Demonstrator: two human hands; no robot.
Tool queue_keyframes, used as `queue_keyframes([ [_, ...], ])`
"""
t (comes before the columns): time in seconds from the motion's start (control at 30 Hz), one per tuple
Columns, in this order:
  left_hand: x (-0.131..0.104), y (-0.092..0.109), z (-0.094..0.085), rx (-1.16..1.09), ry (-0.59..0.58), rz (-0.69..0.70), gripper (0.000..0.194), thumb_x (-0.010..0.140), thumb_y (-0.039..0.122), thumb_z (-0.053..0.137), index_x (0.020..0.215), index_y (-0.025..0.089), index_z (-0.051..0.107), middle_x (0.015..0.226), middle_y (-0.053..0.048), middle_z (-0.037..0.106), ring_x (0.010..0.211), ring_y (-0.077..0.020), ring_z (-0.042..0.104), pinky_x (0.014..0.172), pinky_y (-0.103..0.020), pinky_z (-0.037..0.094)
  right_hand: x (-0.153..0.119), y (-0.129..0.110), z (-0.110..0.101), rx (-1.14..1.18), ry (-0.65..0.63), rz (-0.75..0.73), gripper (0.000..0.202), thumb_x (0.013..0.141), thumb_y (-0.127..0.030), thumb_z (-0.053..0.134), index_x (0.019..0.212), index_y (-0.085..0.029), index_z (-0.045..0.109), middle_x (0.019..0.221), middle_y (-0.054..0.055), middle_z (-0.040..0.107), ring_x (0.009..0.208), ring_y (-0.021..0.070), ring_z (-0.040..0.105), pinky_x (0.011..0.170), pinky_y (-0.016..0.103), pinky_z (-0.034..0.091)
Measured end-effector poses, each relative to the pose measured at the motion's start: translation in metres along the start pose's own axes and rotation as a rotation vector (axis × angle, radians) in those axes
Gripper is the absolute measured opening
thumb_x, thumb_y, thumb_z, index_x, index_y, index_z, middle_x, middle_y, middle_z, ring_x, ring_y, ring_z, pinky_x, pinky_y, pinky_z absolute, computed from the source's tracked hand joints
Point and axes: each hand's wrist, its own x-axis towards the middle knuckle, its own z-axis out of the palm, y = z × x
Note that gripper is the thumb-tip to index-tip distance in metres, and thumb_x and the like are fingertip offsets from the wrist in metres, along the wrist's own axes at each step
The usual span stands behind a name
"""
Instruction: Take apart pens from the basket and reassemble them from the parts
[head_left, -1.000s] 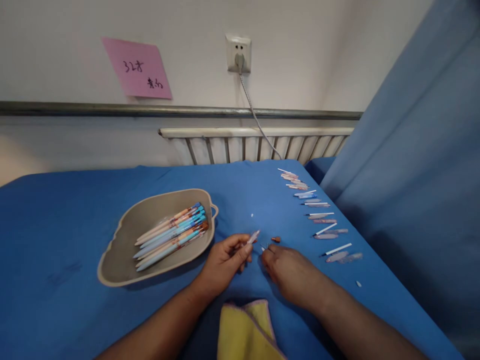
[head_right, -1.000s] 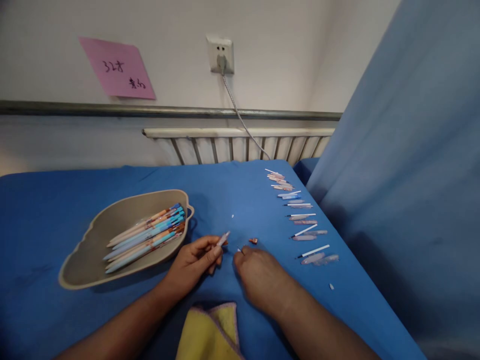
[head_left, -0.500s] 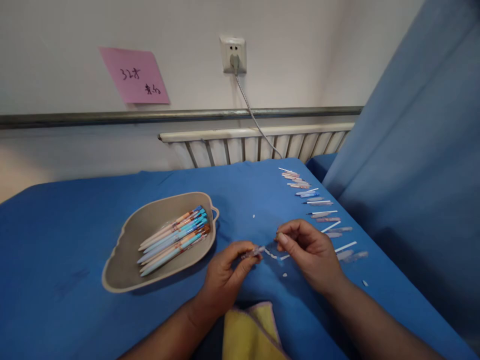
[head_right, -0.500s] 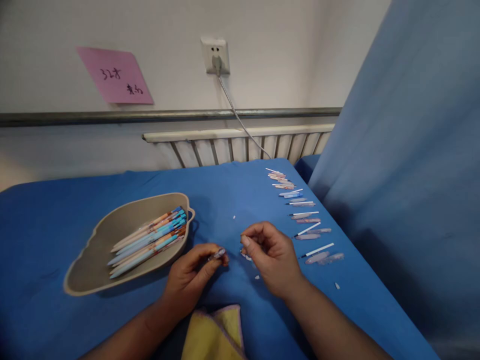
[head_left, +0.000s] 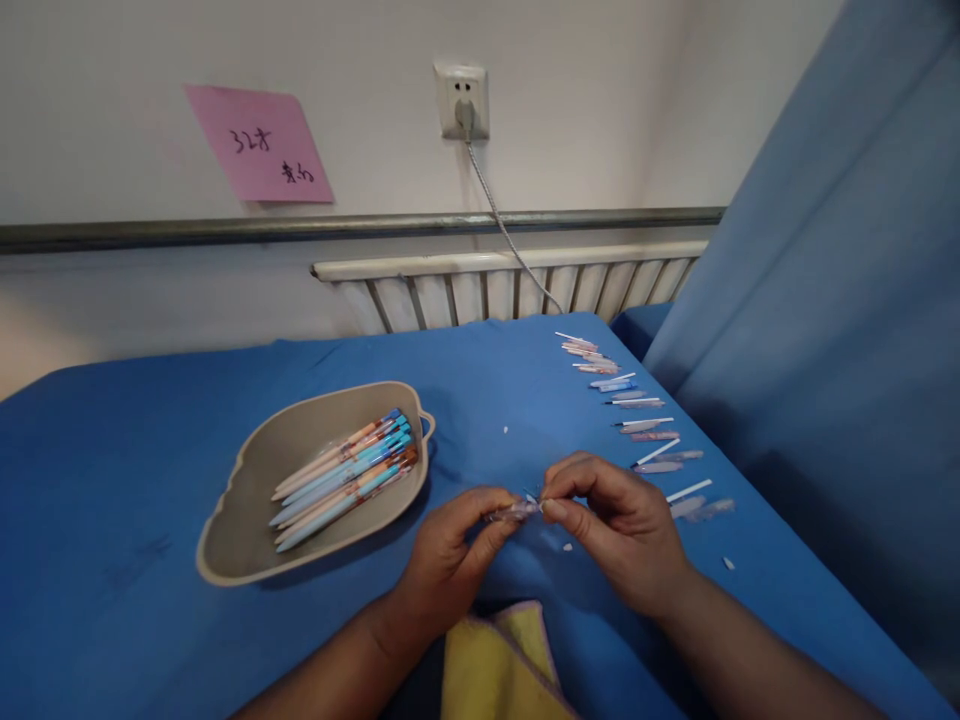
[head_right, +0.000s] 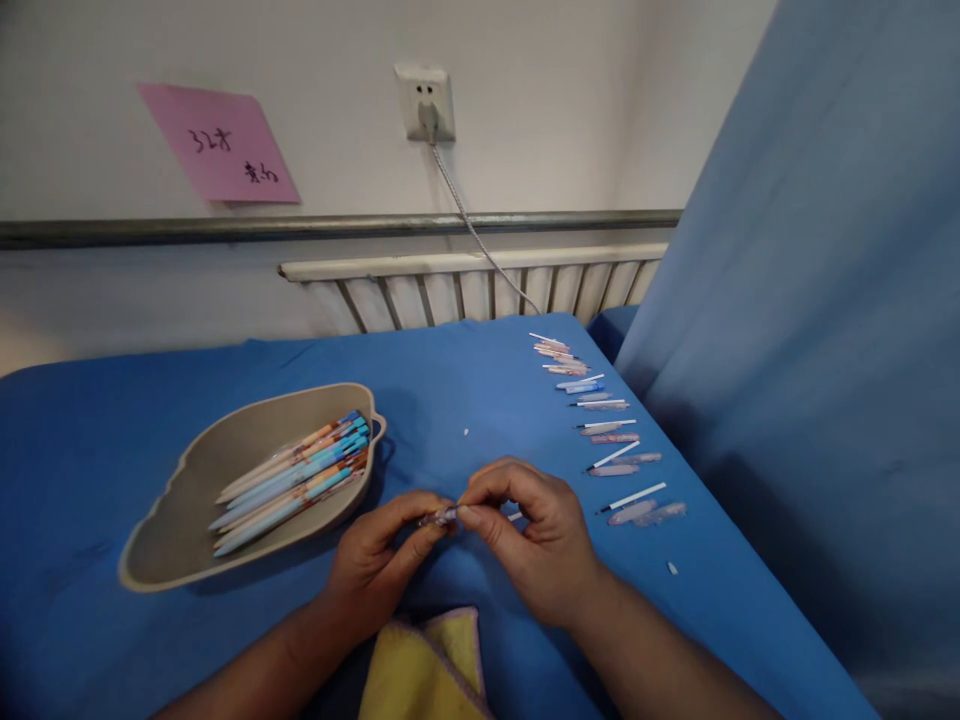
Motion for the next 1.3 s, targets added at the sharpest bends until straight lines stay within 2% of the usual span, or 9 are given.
queue_keyframes([
  [0.53, -0.001, -0.003, 0.000, 0.102, 0.028, 0.096, 0.016, 0.084, 0.015, 0.059, 0.098, 0.023, 0.063, 0.087, 0.001, 0.069, 0.080, -0.0111, 0.063, 0.075, -0.021, 0.048, 0.002, 0.006, 0.000, -0.015, -0.034, 0.059, 0.005, 0.081, -0.017, 0.059, 0.076, -0.019, 0.060, 0.073, 0.000, 0.058, 0.068, 0.0121, 0.054, 0.065, 0.026, 0.043],
  [0.83, 0.000, -0.004, 0.000, 0.146, 0.033, 0.078, 0.015, 0.086, 0.020, 0.056, 0.098, 0.022, 0.064, 0.086, -0.002, 0.070, 0.079, -0.0138, 0.064, 0.074, -0.025, 0.050, 0.003, 0.011, -0.001, -0.050, -0.007, 0.092, 0.007, 0.082, -0.023, 0.058, 0.076, -0.019, 0.058, 0.072, -0.001, 0.058, 0.067, 0.0124, 0.054, 0.065, 0.025, 0.043],
  [0.9, 0.000, -0.005, 0.000, 0.163, 0.044, 0.044, 0.016, 0.086, 0.021, 0.055, 0.098, 0.022, 0.065, 0.087, -0.003, 0.070, 0.080, -0.0143, 0.065, 0.075, -0.025, 0.050, 0.004, 0.017, -0.003, -0.107, -0.029, 0.159, 0.007, 0.082, -0.023, 0.057, 0.076, -0.019, 0.057, 0.067, -0.001, 0.057, 0.063, 0.0119, 0.052, 0.061, 0.024, 0.042],
  [0.93, 0.001, -0.007, 0.000, 0.168, 0.054, 0.025, 0.016, 0.086, 0.022, 0.055, 0.099, 0.021, 0.065, 0.088, -0.003, 0.070, 0.080, -0.0144, 0.065, 0.075, -0.025, 0.050, 0.004, 0.021, -0.004, -0.158, -0.083, 0.196, 0.007, 0.082, -0.023, 0.056, 0.076, -0.019, 0.057, 0.065, -0.002, 0.056, 0.060, 0.0115, 0.051, 0.058, 0.023, 0.041],
  [1.0, 0.003, -0.011, 0.000, 0.168, 0.078, -0.015, 0.016, 0.085, 0.023, 0.056, 0.099, 0.021, 0.065, 0.087, -0.003, 0.070, 0.078, -0.0143, 0.064, 0.073, -0.025, 0.050, 0.003, 0.028, -0.006, -0.323, -0.264, 0.226, 0.007, 0.080, -0.019, 0.056, 0.073, -0.019, 0.058, 0.060, -0.003, 0.056, 0.055, 0.0109, 0.050, 0.056, 0.023, 0.040],
  [1.07, 0.005, -0.014, -0.001, 0.166, 0.105, -0.051, 0.017, 0.085, 0.024, 0.057, 0.099, 0.021, 0.065, 0.086, -0.002, 0.069, 0.076, -0.0140, 0.064, 0.070, -0.023, 0.049, 0.001, 0.035, -0.006, -0.531, -0.428, 0.197, 0.011, 0.077, -0.013, 0.055, 0.069, -0.020, 0.059, 0.060, -0.003, 0.059, 0.055, 0.0115, 0.052, 0.059, 0.024, 0.040],
  [1.13, 0.008, -0.017, -0.001, 0.163, 0.112, -0.072, 0.016, 0.084, 0.025, 0.057, 0.098, 0.020, 0.065, 0.084, -0.001, 0.068, 0.075, -0.0136, 0.063, 0.068, -0.023, 0.048, 0.001, 0.039, -0.008, -0.691, -0.510, 0.168, 0.014, 0.076, -0.012, 0.055, 0.067, -0.020, 0.061, 0.063, -0.001, 0.063, 0.060, 0.0132, 0.056, 0.063, 0.025, 0.039],
  [1.2, 0.010, -0.018, -0.002, 0.155, 0.103, -0.075, 0.016, 0.084, 0.025, 0.056, 0.096, 0.020, 0.065, 0.082, -0.001, 0.066, 0.075, -0.0134, 0.061, 0.067, -0.022, 0.047, 0.004, 0.042, -0.013, -0.753, -0.505, 0.179, 0.012, 0.078, -0.017, 0.056, 0.070, -0.021, 0.063, 0.069, 0.002, 0.066, 0.065, 0.0149, 0.059, 0.064, 0.025, 0.039],
  [1.3, 0.012, -0.018, -0.002, 0.144, 0.087, -0.073, 0.016, 0.085, 0.025, 0.055, 0.096, 0.020, 0.065, 0.082, -0.001, 0.064, 0.076, -0.0134, 0.060, 0.069, -0.022, 0.046, 0.012, 0.047, -0.026, -0.790, -0.340, 0.226, 0.015, 0.084, -0.025, 0.052, 0.076, -0.021, 0.065, 0.074, 0.002, 0.067, 0.069, 0.0155, 0.059, 0.063, 0.025, 0.039],
])
